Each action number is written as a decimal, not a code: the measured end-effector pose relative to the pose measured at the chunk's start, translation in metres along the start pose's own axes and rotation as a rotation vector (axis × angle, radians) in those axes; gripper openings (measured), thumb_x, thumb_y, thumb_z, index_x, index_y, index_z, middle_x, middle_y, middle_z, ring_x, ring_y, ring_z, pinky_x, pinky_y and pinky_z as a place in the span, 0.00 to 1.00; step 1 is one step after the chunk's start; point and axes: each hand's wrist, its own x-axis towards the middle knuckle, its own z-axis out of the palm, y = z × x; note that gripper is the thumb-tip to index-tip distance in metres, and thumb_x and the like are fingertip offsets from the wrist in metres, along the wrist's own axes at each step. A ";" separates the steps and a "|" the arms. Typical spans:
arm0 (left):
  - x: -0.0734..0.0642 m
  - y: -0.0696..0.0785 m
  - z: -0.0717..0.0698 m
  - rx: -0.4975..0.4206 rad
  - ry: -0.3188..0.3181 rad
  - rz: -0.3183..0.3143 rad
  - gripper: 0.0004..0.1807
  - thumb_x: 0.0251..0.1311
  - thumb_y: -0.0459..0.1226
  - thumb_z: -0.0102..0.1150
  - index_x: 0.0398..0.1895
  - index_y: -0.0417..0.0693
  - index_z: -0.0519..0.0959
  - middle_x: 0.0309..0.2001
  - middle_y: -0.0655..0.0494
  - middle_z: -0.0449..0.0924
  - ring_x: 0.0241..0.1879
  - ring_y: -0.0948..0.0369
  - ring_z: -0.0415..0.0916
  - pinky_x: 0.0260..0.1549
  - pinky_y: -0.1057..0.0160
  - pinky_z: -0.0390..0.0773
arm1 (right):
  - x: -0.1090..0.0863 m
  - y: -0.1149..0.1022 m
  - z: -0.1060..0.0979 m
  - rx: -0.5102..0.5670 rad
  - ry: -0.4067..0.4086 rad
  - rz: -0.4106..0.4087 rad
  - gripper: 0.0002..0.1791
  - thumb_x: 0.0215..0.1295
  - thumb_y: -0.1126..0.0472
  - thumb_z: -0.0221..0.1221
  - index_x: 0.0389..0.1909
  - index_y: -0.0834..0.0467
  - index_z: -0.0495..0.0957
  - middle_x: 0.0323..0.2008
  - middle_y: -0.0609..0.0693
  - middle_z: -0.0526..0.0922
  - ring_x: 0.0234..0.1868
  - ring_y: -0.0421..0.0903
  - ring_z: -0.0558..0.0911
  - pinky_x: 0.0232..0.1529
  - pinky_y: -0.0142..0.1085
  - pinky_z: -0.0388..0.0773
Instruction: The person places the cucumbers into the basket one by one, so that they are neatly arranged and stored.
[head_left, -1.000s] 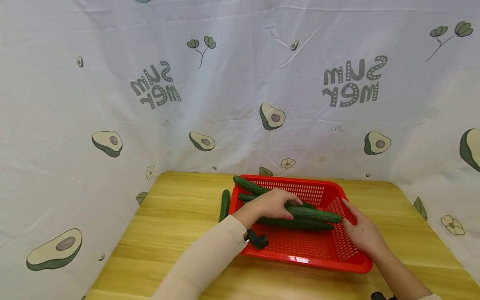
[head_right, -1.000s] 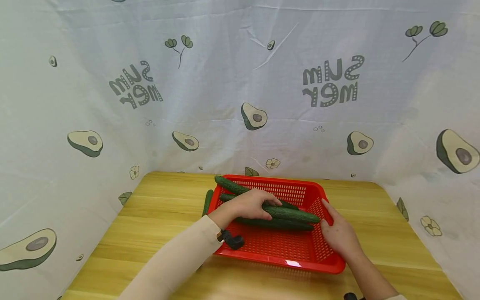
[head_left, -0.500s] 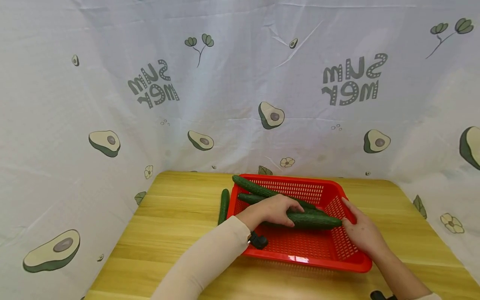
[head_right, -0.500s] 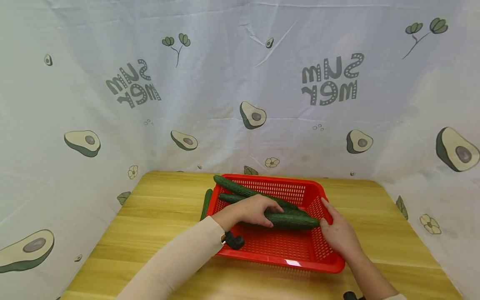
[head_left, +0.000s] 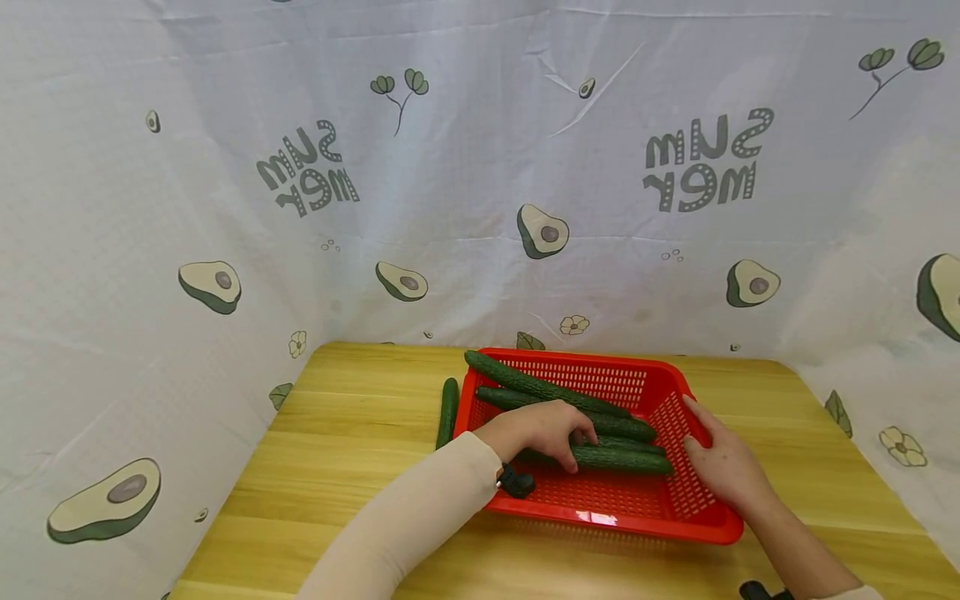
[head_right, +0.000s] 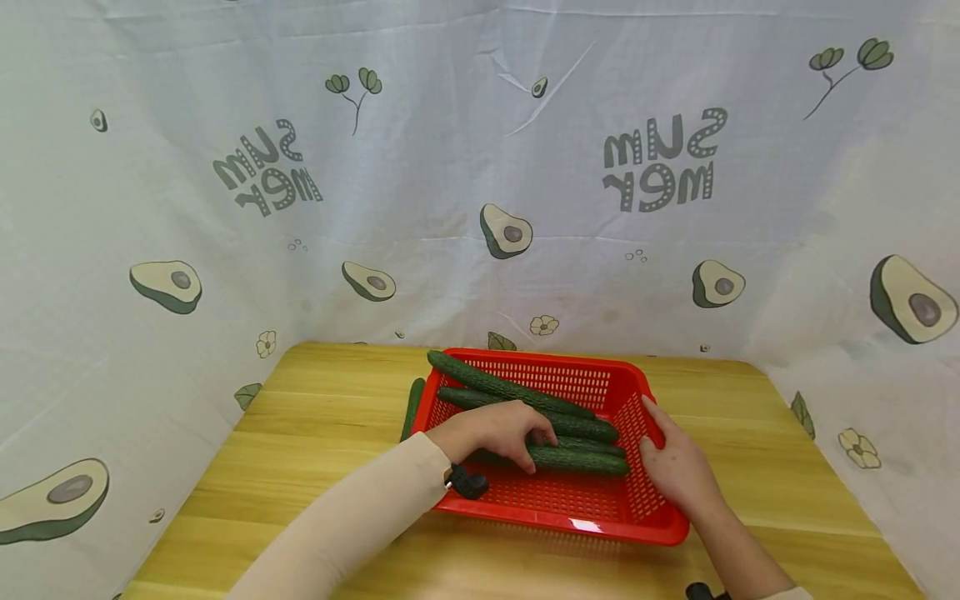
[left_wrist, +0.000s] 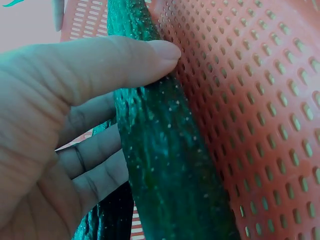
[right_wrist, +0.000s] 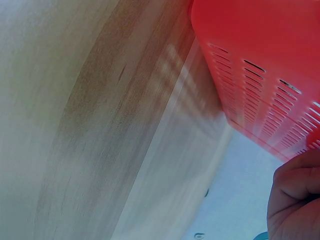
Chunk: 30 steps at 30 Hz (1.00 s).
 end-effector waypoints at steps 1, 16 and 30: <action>0.000 0.000 0.000 0.003 0.002 -0.004 0.26 0.55 0.42 0.78 0.58 0.64 0.83 0.51 0.63 0.85 0.48 0.68 0.80 0.48 0.71 0.79 | 0.000 0.000 0.000 0.000 -0.001 0.001 0.37 0.81 0.57 0.40 0.84 0.51 0.37 0.66 0.81 0.62 0.27 0.46 0.81 0.27 0.42 0.82; 0.007 0.000 0.004 0.117 0.002 -0.028 0.29 0.55 0.42 0.77 0.61 0.65 0.80 0.45 0.65 0.82 0.41 0.69 0.77 0.41 0.72 0.77 | 0.000 0.001 -0.001 0.001 -0.001 0.012 0.36 0.81 0.56 0.40 0.84 0.50 0.36 0.69 0.81 0.58 0.27 0.46 0.81 0.26 0.42 0.82; -0.007 -0.001 -0.018 -0.077 0.204 0.115 0.24 0.62 0.42 0.72 0.62 0.56 0.81 0.48 0.61 0.85 0.42 0.69 0.79 0.43 0.75 0.77 | -0.001 0.001 0.000 -0.005 0.000 0.008 0.37 0.80 0.57 0.41 0.84 0.51 0.37 0.69 0.81 0.58 0.27 0.46 0.81 0.27 0.42 0.83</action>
